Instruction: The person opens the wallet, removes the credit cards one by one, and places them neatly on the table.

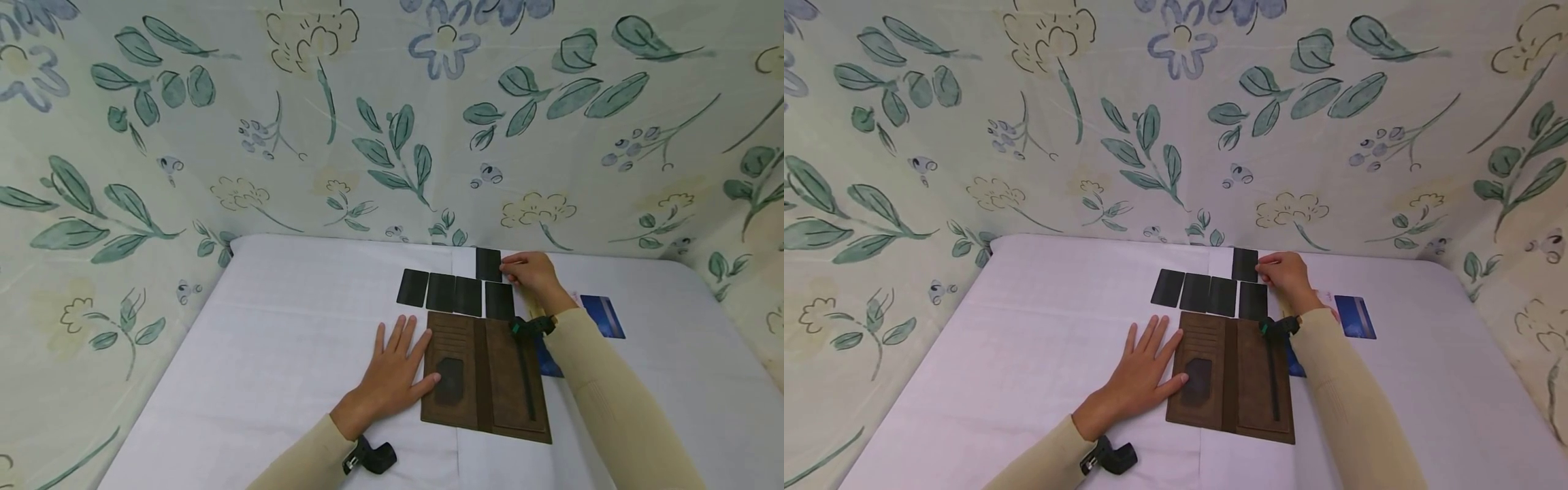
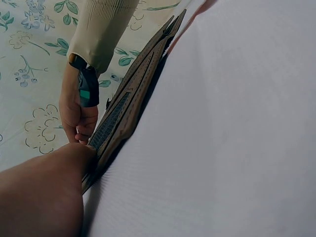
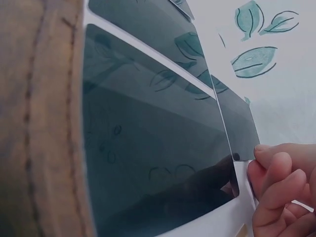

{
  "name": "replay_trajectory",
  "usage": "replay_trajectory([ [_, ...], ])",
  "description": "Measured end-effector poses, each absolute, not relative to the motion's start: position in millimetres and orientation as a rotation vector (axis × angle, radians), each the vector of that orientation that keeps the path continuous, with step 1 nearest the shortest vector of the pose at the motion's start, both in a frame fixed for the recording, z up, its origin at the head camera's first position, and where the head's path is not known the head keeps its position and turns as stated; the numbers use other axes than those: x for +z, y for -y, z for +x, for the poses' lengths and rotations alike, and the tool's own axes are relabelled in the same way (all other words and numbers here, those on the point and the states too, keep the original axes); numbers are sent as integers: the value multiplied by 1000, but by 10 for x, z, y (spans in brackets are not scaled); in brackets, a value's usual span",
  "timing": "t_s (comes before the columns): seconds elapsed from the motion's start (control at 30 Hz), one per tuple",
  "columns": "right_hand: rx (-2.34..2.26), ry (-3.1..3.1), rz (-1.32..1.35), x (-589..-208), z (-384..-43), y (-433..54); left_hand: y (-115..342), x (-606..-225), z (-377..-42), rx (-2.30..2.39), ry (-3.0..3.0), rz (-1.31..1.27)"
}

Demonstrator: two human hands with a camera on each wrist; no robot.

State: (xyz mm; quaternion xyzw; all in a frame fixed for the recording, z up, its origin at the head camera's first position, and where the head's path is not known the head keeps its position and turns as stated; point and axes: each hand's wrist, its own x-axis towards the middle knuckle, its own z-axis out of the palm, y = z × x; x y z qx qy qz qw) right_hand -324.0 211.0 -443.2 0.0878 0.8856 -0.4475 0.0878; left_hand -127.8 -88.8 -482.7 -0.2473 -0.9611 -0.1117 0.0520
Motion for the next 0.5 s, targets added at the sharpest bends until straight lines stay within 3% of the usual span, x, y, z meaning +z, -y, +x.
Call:
replay_trajectory([
  [0.5, -1433, -2627, 258, -4345, -3112, -2101, 879, -4836, -1287, -401, 2934, -754],
])
